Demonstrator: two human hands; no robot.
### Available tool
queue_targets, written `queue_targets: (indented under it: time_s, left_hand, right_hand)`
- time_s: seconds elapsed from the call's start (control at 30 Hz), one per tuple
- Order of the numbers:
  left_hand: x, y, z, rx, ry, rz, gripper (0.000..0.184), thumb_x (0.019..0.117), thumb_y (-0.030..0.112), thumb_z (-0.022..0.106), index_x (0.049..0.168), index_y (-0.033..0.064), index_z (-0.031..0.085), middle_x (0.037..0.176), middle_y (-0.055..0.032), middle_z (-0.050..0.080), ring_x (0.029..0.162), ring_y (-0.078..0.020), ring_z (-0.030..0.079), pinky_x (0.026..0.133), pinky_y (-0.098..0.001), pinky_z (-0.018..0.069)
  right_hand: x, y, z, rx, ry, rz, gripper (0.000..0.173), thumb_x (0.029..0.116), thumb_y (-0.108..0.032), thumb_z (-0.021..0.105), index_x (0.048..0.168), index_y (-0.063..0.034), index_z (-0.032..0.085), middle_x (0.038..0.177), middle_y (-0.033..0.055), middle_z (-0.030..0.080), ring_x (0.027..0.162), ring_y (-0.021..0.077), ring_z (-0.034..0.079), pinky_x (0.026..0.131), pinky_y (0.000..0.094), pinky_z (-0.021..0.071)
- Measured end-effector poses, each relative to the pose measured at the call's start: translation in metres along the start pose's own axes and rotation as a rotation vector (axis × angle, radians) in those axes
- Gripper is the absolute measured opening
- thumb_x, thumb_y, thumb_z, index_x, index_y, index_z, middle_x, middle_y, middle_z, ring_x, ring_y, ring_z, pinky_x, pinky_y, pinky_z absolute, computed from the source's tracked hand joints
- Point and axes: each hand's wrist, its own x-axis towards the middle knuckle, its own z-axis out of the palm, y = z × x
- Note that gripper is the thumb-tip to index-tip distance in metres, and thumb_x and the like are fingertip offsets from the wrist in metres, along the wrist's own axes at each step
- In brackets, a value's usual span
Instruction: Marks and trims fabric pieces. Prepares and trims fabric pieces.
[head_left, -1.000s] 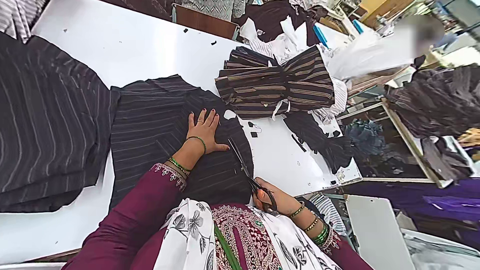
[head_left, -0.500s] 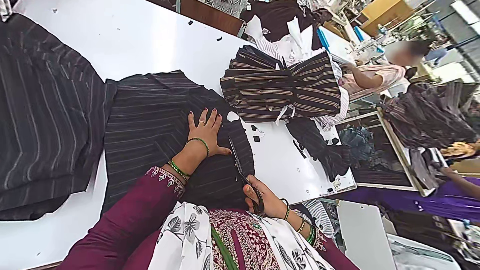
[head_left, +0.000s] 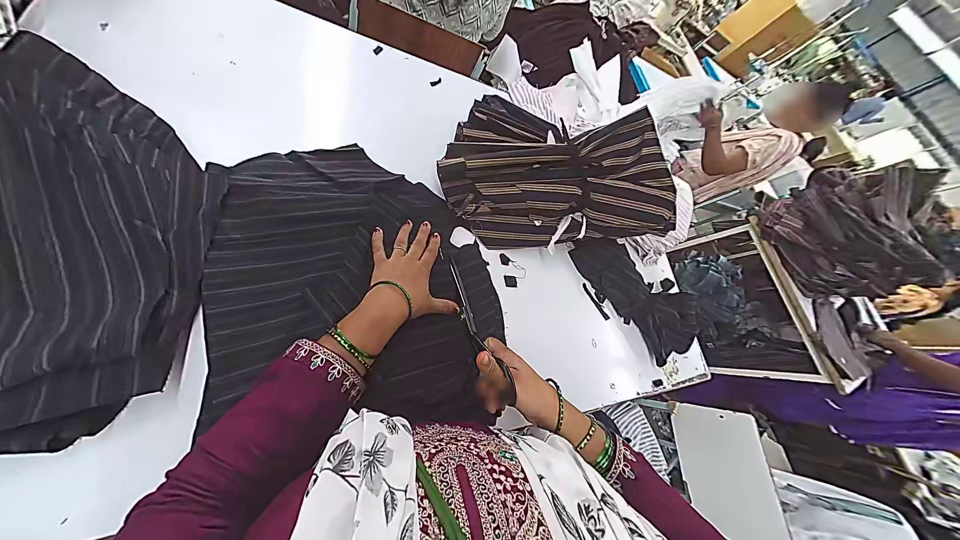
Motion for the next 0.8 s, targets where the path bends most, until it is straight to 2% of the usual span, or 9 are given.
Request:
queue_targets:
  time_s: [0.07, 0.1, 0.13, 0.17, 0.27, 0.43, 0.57, 0.67, 0.8]
  left_hand:
    - [0.001, -0.003, 0.001, -0.012, 0.028, 0.01, 0.127, 0.071, 0.086, 0.065, 0.166, 0.0181, 0.015, 0.174, -0.0049, 0.004, 0.16, -0.0326, -0.004, 0.118, -0.0718, -0.0051]
    - [0.002, -0.005, 0.003, -0.021, 0.054, 0.019, 0.125, 0.0712, 0.086, 0.066, 0.166, 0.0184, 0.019, 0.174, -0.0049, 0.007, 0.16, -0.0326, -0.001, 0.118, -0.0717, -0.0038]
    - [0.002, -0.005, 0.003, -0.022, 0.058, 0.022, 0.124, 0.072, 0.086, 0.065, 0.166, 0.0186, 0.019, 0.174, -0.0049, 0.008, 0.16, -0.0325, -0.001, 0.119, -0.0714, -0.0035]
    - [0.002, -0.005, 0.003, -0.018, 0.052, 0.021, 0.123, 0.0724, 0.086, 0.064, 0.166, 0.0191, 0.018, 0.174, -0.0045, 0.007, 0.16, -0.0321, -0.001, 0.118, -0.0713, -0.0034]
    - [0.002, -0.004, 0.002, -0.003, 0.041, 0.009, 0.124, 0.0722, 0.087, 0.063, 0.166, 0.02, 0.016, 0.174, -0.0046, 0.004, 0.16, -0.032, -0.003, 0.118, -0.0714, -0.0043]
    - [0.001, -0.003, -0.002, 0.001, 0.0, -0.007, 0.126, 0.072, 0.087, 0.063, 0.167, 0.0211, 0.012, 0.174, -0.006, -0.001, 0.159, -0.0339, -0.007, 0.118, -0.0719, -0.0072]
    - [0.001, -0.003, -0.002, 0.0, -0.001, -0.004, 0.125, 0.0729, 0.088, 0.061, 0.167, 0.0213, 0.011, 0.174, -0.0059, -0.001, 0.159, -0.034, -0.008, 0.117, -0.0727, -0.0074]
    - [0.001, -0.003, -0.002, -0.002, 0.0, -0.003, 0.125, 0.0728, 0.088, 0.061, 0.167, 0.0213, 0.011, 0.174, -0.0062, -0.001, 0.159, -0.0344, -0.007, 0.117, -0.0725, -0.0073]
    - [0.001, -0.002, -0.003, 0.006, -0.012, -0.012, 0.126, 0.0724, 0.088, 0.061, 0.167, 0.0222, 0.011, 0.174, -0.0055, -0.002, 0.159, -0.0336, -0.008, 0.117, -0.0723, -0.0076]
  right_hand:
    - [0.002, 0.001, -0.004, -0.016, -0.035, 0.0, 0.035, 0.1026, -0.044, 0.05, 0.106, -0.0108, 0.04, 0.063, -0.0083, 0.05, 0.052, 0.0036, 0.056, 0.055, 0.0191, 0.0526]
    - [0.003, 0.002, -0.006, -0.029, -0.051, -0.003, 0.045, 0.0991, -0.054, 0.052, 0.107, -0.0112, 0.041, 0.063, -0.0089, 0.051, 0.053, 0.0036, 0.057, 0.056, 0.0194, 0.0527]
    - [0.005, 0.001, -0.008, -0.042, -0.066, -0.001, 0.052, 0.0966, -0.061, 0.052, 0.108, -0.0115, 0.04, 0.064, -0.0092, 0.052, 0.054, 0.0036, 0.057, 0.057, 0.0195, 0.0528]
    - [0.006, 0.0, -0.008, -0.042, -0.067, -0.003, 0.053, 0.0964, -0.062, 0.052, 0.108, -0.0115, 0.04, 0.064, -0.0091, 0.051, 0.054, 0.0037, 0.057, 0.057, 0.0197, 0.0526]
    - [0.01, -0.002, -0.005, 0.005, -0.031, -0.022, 0.038, 0.1015, -0.048, 0.051, 0.105, -0.0117, 0.04, 0.062, -0.0085, 0.05, 0.051, 0.0037, 0.055, 0.054, 0.0191, 0.0521]
    - [0.008, -0.001, 0.004, 0.009, 0.014, -0.023, 0.027, 0.1045, -0.036, 0.05, 0.103, -0.0109, 0.04, 0.061, -0.0074, 0.049, 0.048, 0.0034, 0.055, 0.05, 0.0184, 0.0515]
    - [0.008, 0.001, 0.001, -0.007, -0.023, 0.0, 0.028, 0.1053, -0.038, 0.047, 0.105, -0.0105, 0.04, 0.063, -0.0069, 0.05, 0.051, 0.0042, 0.055, 0.053, 0.0194, 0.052]
    - [0.011, -0.003, -0.007, -0.019, -0.06, -0.002, 0.04, 0.1023, -0.051, 0.046, 0.107, -0.0115, 0.04, 0.063, -0.0077, 0.052, 0.052, 0.0047, 0.056, 0.055, 0.0199, 0.0524]
    - [0.019, -0.012, -0.008, -0.008, -0.032, -0.012, 0.034, 0.1046, -0.044, 0.046, 0.105, -0.0111, 0.04, 0.061, -0.007, 0.051, 0.05, 0.0046, 0.055, 0.052, 0.0192, 0.0511]
